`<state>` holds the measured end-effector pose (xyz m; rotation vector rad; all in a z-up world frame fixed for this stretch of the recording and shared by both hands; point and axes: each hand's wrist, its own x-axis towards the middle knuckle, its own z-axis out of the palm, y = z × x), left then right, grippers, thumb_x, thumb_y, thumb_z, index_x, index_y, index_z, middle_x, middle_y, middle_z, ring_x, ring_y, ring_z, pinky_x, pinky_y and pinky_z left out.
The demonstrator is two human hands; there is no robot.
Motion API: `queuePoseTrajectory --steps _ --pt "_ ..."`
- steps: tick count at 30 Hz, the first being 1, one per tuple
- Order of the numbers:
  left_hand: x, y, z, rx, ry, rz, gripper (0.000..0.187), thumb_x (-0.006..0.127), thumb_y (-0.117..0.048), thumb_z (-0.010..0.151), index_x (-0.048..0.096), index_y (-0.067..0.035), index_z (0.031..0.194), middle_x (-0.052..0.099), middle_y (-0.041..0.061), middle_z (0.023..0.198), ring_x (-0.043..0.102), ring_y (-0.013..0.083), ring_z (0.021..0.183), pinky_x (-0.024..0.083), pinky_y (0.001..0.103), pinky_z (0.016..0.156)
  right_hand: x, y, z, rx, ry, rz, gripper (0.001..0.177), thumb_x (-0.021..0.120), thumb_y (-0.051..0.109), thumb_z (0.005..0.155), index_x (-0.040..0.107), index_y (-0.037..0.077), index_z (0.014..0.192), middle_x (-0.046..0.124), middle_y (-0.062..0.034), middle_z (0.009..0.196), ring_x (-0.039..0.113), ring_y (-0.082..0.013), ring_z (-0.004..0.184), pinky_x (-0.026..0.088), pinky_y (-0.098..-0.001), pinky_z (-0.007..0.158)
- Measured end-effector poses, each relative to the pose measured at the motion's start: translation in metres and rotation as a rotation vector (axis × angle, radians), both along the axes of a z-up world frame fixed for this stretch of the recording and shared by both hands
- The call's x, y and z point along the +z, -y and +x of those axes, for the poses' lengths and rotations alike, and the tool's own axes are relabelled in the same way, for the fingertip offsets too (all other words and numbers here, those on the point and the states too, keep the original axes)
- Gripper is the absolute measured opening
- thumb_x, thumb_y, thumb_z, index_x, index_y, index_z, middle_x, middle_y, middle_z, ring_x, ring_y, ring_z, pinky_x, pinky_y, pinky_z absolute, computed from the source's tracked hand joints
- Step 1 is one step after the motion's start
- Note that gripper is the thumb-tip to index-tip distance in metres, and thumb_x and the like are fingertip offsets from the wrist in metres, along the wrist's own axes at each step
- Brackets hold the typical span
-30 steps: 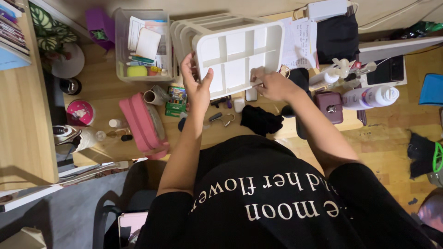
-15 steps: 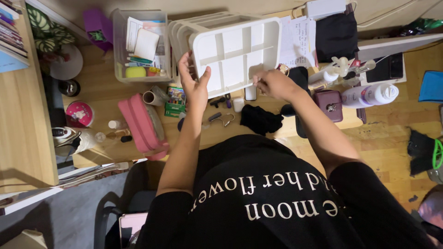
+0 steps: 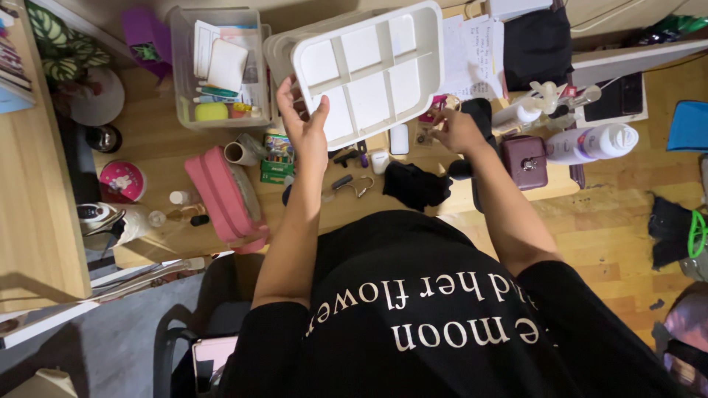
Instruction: The person empties a white plastic organizer by removing small items such as clips, a tape roll, and a small pouch, then wipes the organizer's compartments and exterior with a black cloth. The person handles the organizer multiple times, turning it over to clean different sides.
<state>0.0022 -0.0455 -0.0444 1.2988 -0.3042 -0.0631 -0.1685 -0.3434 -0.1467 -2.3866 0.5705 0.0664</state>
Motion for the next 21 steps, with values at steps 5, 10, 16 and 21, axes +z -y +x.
queuePoseTrajectory --steps 5,10,16,21 --pt "0.002 -0.001 -0.004 0.017 0.010 0.058 0.067 0.077 -0.005 0.095 0.040 -0.003 0.151 0.055 0.014 0.134 0.053 0.0223 0.122 0.048 0.035 0.105 0.059 -0.010 -0.009 0.056 0.183 0.557 0.015 0.081 0.015 0.093 0.072 0.006 0.098 0.068 -0.0096 0.088 0.065 -0.0151 0.071 0.049 -0.0331 0.068" --pt "0.005 0.006 -0.012 0.015 -0.013 0.014 0.067 0.077 -0.009 0.096 0.038 -0.003 0.151 0.053 0.013 0.134 0.052 0.0217 0.124 0.049 0.034 0.104 0.136 -0.087 0.009 0.406 0.397 0.091 0.015 0.074 0.001 0.083 0.072 0.005 0.096 0.070 -0.0083 0.093 0.068 -0.0242 0.088 0.055 -0.0379 0.082" --pt "0.003 0.010 -0.022 0.099 0.010 0.082 0.071 0.079 -0.010 0.093 0.038 -0.003 0.150 0.053 0.014 0.132 0.053 0.0229 0.122 0.048 0.035 0.103 0.174 -0.158 0.046 0.557 0.378 -0.406 0.030 0.080 0.015 0.079 0.073 0.007 0.107 0.064 -0.0126 0.115 0.053 -0.0371 0.115 0.043 -0.0458 0.095" --pt "0.001 0.005 -0.028 0.074 0.106 0.032 0.069 0.078 -0.010 0.096 0.037 -0.002 0.150 0.052 0.014 0.138 0.052 0.0234 0.126 0.046 0.036 0.108 0.178 -0.167 0.056 0.628 0.353 -0.477 0.040 0.080 0.019 0.072 0.070 0.005 0.108 0.060 -0.0161 0.124 0.049 -0.0425 0.118 0.039 -0.0479 0.091"
